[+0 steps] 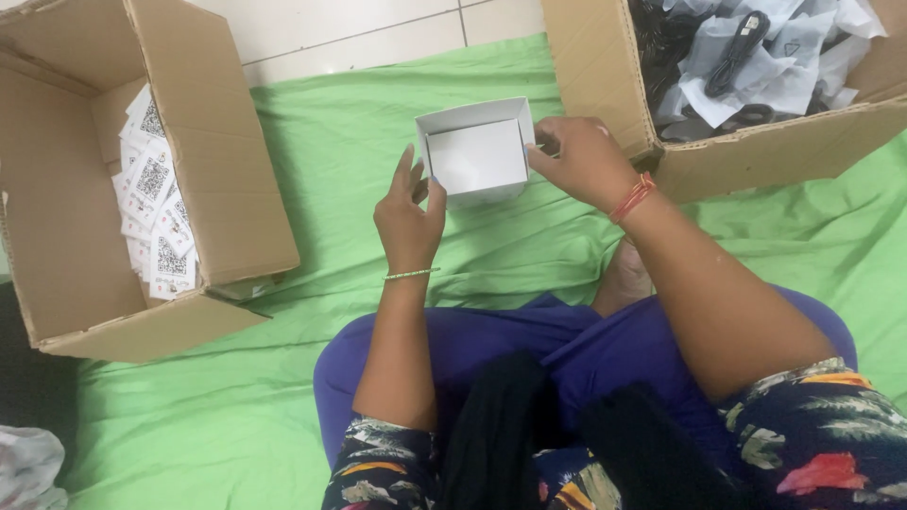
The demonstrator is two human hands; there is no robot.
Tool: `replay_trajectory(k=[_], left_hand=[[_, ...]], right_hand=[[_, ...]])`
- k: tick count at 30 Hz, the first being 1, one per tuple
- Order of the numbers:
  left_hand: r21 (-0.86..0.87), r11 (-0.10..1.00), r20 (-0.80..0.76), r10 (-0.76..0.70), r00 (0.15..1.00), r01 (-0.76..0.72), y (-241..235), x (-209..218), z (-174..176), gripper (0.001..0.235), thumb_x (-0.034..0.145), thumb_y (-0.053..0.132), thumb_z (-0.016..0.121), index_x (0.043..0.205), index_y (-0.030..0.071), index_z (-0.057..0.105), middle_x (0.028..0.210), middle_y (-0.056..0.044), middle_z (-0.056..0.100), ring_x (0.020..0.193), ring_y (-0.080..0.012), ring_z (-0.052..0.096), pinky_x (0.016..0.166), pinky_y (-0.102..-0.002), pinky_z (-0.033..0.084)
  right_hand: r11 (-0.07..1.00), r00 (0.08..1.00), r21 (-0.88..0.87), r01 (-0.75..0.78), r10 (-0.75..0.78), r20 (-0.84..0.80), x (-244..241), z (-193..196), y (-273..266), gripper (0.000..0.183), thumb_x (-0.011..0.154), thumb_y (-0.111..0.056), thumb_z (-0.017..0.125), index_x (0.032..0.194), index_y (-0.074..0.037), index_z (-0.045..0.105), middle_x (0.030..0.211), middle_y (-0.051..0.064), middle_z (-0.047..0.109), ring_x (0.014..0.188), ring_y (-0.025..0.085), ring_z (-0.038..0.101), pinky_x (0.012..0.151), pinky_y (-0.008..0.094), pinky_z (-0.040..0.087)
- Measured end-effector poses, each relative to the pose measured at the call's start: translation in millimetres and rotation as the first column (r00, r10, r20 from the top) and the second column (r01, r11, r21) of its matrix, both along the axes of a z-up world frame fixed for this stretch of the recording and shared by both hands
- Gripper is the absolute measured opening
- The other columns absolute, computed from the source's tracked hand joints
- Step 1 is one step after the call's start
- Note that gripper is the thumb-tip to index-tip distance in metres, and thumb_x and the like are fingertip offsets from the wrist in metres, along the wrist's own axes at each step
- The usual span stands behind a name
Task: The person sits on the floor and packs small white boxes. They open each box, place a black item wrapped in white tissue paper inside, and then close the box. The packed boxes are placed on the floor to the right.
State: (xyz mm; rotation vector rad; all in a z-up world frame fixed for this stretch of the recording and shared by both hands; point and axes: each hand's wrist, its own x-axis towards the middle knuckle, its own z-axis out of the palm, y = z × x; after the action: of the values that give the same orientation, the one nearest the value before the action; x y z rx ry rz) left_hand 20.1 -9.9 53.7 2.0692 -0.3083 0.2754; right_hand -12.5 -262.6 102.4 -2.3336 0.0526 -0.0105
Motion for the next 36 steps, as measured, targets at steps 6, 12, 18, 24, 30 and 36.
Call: replay_trajectory(k=[6,12,18,24,30,36], left_hand=[[0.093,0.995,-0.008,-0.021,1.000,0.022,4.7,2.7,0.0,0.048,0.102,0.024,0.063,0.144,0.003,0.055,0.102,-0.015,0.078,0.091,-0.0283,0.079,0.076,-0.037,0.060],[0.147,0.988,-0.055,0.061,0.997,-0.052,9.1,5.0,-2.4,0.030,0.098,0.027,0.065,0.119,0.009,0.077,0.090,-0.020,0.076,0.083,-0.0307,0.078,0.070,-0.038,0.058],[0.259,0.965,-0.184,0.095,0.978,-0.045,10.6,8.2,-11.8,0.035,0.089,0.024,0.073,0.119,0.009,0.076,0.091,-0.022,0.076,0.084,-0.0328,0.077,0.077,-0.041,0.059],[-0.197,0.980,-0.232,-0.085,0.969,0.039,-0.5,0.5,39.5,0.079,0.082,0.008,0.060,0.154,0.012,0.028,0.161,-0.020,0.031,0.123,-0.0327,0.061,0.088,-0.038,0.062],[0.281,0.956,0.042,-0.100,0.994,0.085,2.6,2.0,-8.6,0.030,0.095,0.029,0.080,0.124,0.021,0.075,0.158,-0.015,0.045,0.130,-0.0373,0.061,0.101,-0.043,0.053],[0.213,0.975,-0.109,-0.036,0.993,0.059,-1.0,4.0,-37.8,0.027,0.098,0.026,0.071,0.124,0.030,0.076,0.161,-0.008,0.054,0.137,-0.0272,0.064,0.101,-0.036,0.057]], right_hand=[[0.997,0.999,0.067,-0.036,0.038,-0.032,-2.3,2.3,-4.3,0.031,0.093,-0.029,0.070,0.103,0.000,0.075,0.092,0.017,0.076,0.085,0.027,0.076,0.080,0.036,0.057],[0.988,0.998,-0.148,-0.048,0.042,-0.039,-4.5,-1.9,2.4,0.028,0.092,-0.034,0.072,0.095,-0.008,0.081,0.084,0.015,0.075,0.078,0.033,0.072,0.079,0.043,0.056],[0.965,0.991,-0.259,-0.049,0.014,-0.135,-6.1,-11.0,8.2,0.030,0.093,-0.040,0.074,0.105,-0.012,0.079,0.091,0.011,0.077,0.086,0.030,0.074,0.082,0.043,0.058],[0.985,0.995,-0.143,-0.094,0.090,-0.030,-7.8,12.0,24.3,0.105,0.079,-0.041,0.075,0.164,-0.022,0.016,0.155,0.016,0.043,0.112,0.031,0.068,0.094,0.046,0.054],[0.837,0.939,-0.463,-0.293,0.342,0.023,-9.1,-11.7,12.9,0.056,0.091,-0.052,0.074,0.143,-0.040,0.054,0.164,0.013,0.032,0.138,0.036,0.048,0.102,0.047,0.049],[0.916,0.973,-0.342,-0.208,0.229,0.020,-7.2,-45.6,11.0,0.037,0.102,-0.032,0.068,0.137,-0.033,0.057,0.168,0.011,0.038,0.134,0.030,0.060,0.102,0.042,0.053]])
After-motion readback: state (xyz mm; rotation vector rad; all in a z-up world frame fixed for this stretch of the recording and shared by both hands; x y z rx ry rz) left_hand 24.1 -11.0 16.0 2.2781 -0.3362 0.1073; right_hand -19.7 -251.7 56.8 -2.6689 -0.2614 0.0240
